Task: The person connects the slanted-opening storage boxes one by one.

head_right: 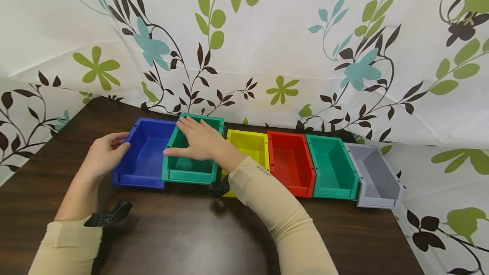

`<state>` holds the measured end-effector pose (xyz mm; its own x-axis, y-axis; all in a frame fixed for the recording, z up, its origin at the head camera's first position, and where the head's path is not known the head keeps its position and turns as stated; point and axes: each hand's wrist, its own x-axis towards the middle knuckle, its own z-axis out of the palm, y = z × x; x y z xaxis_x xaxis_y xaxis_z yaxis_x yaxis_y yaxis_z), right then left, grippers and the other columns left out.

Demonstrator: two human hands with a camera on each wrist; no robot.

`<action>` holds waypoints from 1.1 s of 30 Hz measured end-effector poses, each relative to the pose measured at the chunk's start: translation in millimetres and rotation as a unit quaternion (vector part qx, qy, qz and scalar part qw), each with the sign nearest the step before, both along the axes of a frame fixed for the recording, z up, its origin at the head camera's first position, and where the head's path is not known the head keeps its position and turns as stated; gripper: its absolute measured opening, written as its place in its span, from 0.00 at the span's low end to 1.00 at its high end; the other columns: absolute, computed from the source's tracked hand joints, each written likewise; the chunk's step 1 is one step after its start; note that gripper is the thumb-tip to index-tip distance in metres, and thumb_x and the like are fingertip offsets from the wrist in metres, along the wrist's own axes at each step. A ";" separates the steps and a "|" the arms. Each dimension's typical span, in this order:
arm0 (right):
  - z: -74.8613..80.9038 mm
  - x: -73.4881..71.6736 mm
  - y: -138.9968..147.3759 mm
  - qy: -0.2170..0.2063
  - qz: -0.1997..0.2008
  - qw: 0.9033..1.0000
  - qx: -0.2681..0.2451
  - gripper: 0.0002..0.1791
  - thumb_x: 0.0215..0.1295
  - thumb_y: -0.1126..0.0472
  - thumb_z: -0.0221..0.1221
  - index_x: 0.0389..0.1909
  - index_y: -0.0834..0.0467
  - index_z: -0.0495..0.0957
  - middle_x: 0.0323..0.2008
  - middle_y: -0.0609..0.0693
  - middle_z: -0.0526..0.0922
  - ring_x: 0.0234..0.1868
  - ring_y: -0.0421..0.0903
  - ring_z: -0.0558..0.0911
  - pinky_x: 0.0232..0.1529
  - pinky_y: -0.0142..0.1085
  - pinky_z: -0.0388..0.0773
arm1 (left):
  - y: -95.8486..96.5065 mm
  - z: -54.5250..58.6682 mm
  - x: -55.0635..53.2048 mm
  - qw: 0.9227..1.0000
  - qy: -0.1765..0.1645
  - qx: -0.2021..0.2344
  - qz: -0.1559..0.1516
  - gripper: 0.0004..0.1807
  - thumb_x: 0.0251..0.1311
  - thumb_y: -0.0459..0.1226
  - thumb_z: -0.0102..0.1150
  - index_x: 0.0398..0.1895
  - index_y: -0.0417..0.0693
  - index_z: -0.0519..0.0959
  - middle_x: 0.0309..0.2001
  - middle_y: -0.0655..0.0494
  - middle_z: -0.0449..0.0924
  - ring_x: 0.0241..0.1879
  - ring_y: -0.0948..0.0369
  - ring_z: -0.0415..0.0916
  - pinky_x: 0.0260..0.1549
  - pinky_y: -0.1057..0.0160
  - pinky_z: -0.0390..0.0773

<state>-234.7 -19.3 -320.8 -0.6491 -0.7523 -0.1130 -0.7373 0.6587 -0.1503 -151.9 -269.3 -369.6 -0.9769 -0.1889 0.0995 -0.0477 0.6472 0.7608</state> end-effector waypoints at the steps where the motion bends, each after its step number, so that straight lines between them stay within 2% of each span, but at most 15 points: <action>1: -0.5 0.0 0.2 0.000 0.000 1.000 -0.001 0.53 0.57 0.21 0.39 0.75 0.48 0.41 0.76 0.46 0.42 0.76 0.41 0.40 0.75 0.45 0.41 | -0.2 -0.1 -0.2 1.000 -0.001 0.001 0.000 0.23 0.68 0.35 0.44 0.62 0.28 0.66 0.54 0.26 0.72 0.55 0.35 0.70 0.50 0.38 0.71; 8: -7.1 -3.2 -2.9 -0.001 0.000 1.000 -0.002 0.54 0.56 0.21 0.39 0.75 0.49 0.42 0.76 0.44 0.42 0.76 0.41 0.40 0.75 0.46 0.41 | -2.2 -0.2 -0.7 1.000 -0.009 0.002 0.003 0.24 0.69 0.37 0.43 0.63 0.30 0.66 0.56 0.26 0.71 0.56 0.34 0.69 0.50 0.38 0.71; 14: -31.3 -1.0 -3.8 -0.015 -0.004 1.000 0.008 0.55 0.54 0.19 0.37 0.75 0.49 0.41 0.76 0.44 0.39 0.76 0.41 0.40 0.74 0.47 0.41 | -2.3 -1.7 -0.9 1.000 -0.012 0.004 0.003 0.24 0.69 0.37 0.43 0.63 0.29 0.65 0.56 0.26 0.71 0.56 0.34 0.69 0.50 0.38 0.71; 17: -38.6 1.4 -2.1 -0.014 -0.008 1.000 0.005 0.55 0.54 0.19 0.37 0.75 0.49 0.40 0.76 0.44 0.38 0.76 0.41 0.40 0.74 0.47 0.42 | -2.0 -1.2 -1.7 1.000 -0.012 0.005 -0.001 0.24 0.69 0.37 0.43 0.63 0.29 0.65 0.56 0.26 0.70 0.56 0.34 0.69 0.50 0.38 0.71; 26: -36.7 1.8 -3.5 0.003 -0.016 1.000 0.006 0.55 0.54 0.18 0.34 0.75 0.46 0.37 0.76 0.41 0.36 0.76 0.40 0.37 0.74 0.47 0.41 | -3.1 5.3 -2.5 1.000 -0.006 -0.006 0.011 0.24 0.68 0.37 0.42 0.62 0.29 0.66 0.56 0.26 0.70 0.55 0.34 0.69 0.49 0.38 0.71; 33: -39.7 1.4 1.8 -0.019 -0.024 0.999 -0.017 0.52 0.55 0.20 0.38 0.75 0.46 0.42 0.76 0.42 0.39 0.76 0.42 0.39 0.74 0.47 0.40 | 0.9 -1.8 -4.7 1.000 -0.016 -0.010 0.013 0.25 0.68 0.38 0.43 0.62 0.29 0.66 0.55 0.26 0.72 0.53 0.35 0.70 0.48 0.40 0.71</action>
